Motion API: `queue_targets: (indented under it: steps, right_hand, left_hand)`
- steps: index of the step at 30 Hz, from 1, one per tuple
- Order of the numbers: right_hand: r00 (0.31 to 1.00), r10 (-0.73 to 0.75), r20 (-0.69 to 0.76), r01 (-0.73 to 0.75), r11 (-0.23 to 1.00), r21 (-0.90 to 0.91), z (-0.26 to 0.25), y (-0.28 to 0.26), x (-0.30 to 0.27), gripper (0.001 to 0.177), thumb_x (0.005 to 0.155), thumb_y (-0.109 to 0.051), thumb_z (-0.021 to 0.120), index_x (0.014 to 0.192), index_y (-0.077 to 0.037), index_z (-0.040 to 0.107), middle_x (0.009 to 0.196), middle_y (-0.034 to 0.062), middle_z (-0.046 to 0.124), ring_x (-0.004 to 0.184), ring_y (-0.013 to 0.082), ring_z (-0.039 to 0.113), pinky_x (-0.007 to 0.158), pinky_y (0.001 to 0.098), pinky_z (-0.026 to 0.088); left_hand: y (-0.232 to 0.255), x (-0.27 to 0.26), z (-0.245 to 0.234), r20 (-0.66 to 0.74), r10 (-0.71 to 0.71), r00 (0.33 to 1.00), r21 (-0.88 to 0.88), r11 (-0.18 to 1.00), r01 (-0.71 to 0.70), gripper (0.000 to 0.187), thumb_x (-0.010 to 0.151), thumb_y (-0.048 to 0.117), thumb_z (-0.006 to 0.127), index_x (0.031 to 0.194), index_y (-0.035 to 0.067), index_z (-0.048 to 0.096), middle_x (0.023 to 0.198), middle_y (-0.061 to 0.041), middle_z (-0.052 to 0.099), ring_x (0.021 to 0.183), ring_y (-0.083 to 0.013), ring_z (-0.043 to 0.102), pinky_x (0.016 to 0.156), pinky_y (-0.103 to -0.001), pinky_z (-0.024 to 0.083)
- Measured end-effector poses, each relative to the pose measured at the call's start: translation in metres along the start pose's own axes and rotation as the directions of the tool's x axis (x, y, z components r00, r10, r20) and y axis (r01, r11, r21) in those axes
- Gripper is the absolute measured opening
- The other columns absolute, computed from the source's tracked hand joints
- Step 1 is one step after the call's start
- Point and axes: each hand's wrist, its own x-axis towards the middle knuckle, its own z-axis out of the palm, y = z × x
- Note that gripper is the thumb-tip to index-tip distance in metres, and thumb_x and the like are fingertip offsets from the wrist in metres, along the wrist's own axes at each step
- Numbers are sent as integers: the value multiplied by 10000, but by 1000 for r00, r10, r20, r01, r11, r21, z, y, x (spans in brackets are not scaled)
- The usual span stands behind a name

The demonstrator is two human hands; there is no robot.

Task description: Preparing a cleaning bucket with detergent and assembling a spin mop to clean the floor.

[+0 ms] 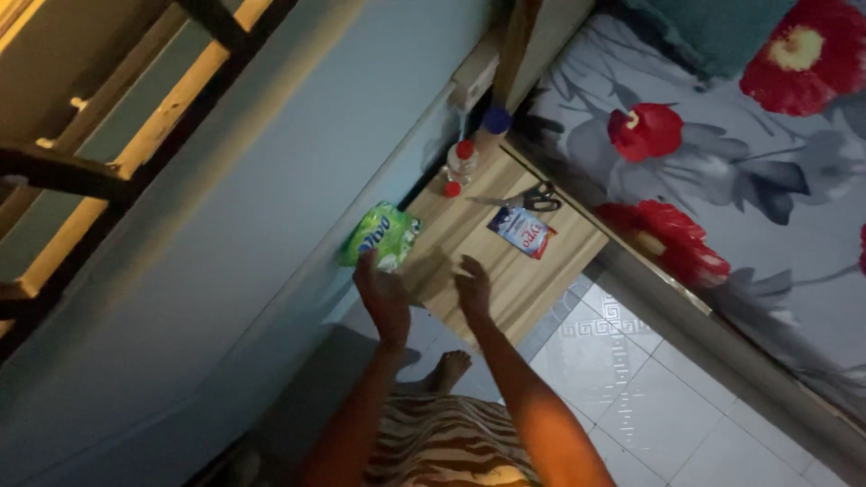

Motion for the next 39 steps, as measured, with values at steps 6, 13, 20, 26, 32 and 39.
queue_targets:
  steps: [6,13,20,26,32,39]
  right_hand:
    - [814,-553,-177,293,655,-697,-96,-51,16,489,864,-106,766,1323,-44,612,1251,181,639,1124,371,609,950,464,519]
    - [839,-544,18,209,292,-933,-118,-121,48,759,712,-148,811,1384,15,499,1437,291,488,1299,469,457,998,541,467]
    - [900,-436,8,120,229,-966,-124,-108,65,710,857,-206,751,1486,-36,470,1385,204,557,1302,399,495,962,524,509]
    - [934,-314,-167,-46,359,-932,-122,-80,62,535,840,-319,783,1307,-132,602,1189,181,641,1115,408,579,881,532,531]
    - [974,-107,-198,-81,657,-750,-103,-76,25,288,879,-277,761,933,5,734,832,182,702,763,367,691,749,485,575]
    - [853,-521,-10,309,522,-795,-75,-141,-35,93,841,-61,745,915,-5,750,945,182,674,863,354,645,728,434,537]
  left_hand:
    - [33,-29,37,169,-8,986,-167,985,36,619,950,42,655,1523,19,423,1510,-245,477,1386,-416,446,1168,-534,348]
    - [60,-59,89,430,7,903,-226,969,101,624,950,39,633,1529,29,402,1545,-227,449,1429,-407,438,1173,-520,353]
    - [49,-83,109,477,83,875,-204,979,19,614,973,49,675,1526,49,409,1530,-227,455,1414,-413,441,1145,-509,380]
    - [23,-93,109,519,50,853,-166,985,44,623,932,29,708,1496,66,444,1486,-227,468,1378,-422,451,1130,-510,381]
    - [16,-89,109,556,-19,831,-107,990,94,635,906,-14,690,1493,82,467,1492,-218,461,1384,-411,443,1117,-498,398]
    - [51,-36,111,673,208,709,-36,968,-250,799,768,2,812,1494,34,481,1562,-230,400,1456,-439,335,1179,-548,283]
